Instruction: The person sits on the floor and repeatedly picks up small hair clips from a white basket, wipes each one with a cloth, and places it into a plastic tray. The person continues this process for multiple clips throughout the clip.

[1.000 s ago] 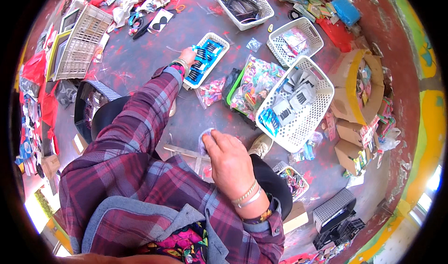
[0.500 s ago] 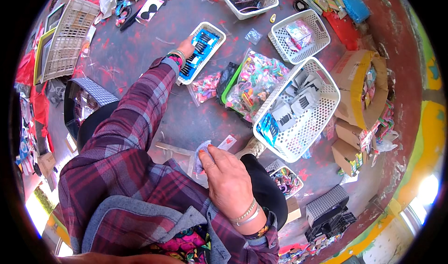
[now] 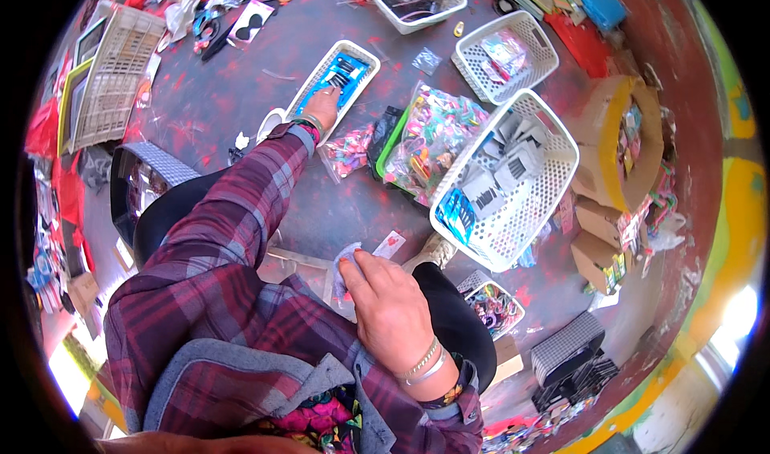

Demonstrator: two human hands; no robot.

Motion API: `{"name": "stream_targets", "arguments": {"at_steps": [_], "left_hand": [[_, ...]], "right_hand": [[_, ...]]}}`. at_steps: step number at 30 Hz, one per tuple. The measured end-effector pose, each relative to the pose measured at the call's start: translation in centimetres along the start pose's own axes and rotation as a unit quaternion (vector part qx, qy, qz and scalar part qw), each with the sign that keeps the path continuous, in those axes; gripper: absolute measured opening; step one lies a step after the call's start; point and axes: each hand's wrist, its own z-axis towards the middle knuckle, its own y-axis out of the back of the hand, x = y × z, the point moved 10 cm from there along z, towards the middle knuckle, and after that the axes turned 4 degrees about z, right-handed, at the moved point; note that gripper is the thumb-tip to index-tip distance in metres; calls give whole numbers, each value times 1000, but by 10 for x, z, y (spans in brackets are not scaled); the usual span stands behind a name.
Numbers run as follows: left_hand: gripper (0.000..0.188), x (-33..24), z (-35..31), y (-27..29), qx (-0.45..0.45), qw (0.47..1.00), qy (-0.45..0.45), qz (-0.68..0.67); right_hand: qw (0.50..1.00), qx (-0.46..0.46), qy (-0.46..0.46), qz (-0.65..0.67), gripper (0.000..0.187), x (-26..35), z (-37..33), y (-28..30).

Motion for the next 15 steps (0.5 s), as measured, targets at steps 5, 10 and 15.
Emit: {"name": "stream_targets", "arguments": {"at_steps": [5, 10, 15], "left_hand": [[28, -7, 13, 24, -10, 999, 40, 19], [22, -103, 27, 146, -267, 955, -107, -79], [27, -285, -20, 223, -166, 880, -381, -228]], "right_hand": [[1000, -15, 18, -3, 32, 3, -7, 3], [991, 83, -17, -106, 16, -12, -34, -27], [981, 112, -26, -158, 8, -32, -56, -52]]}}
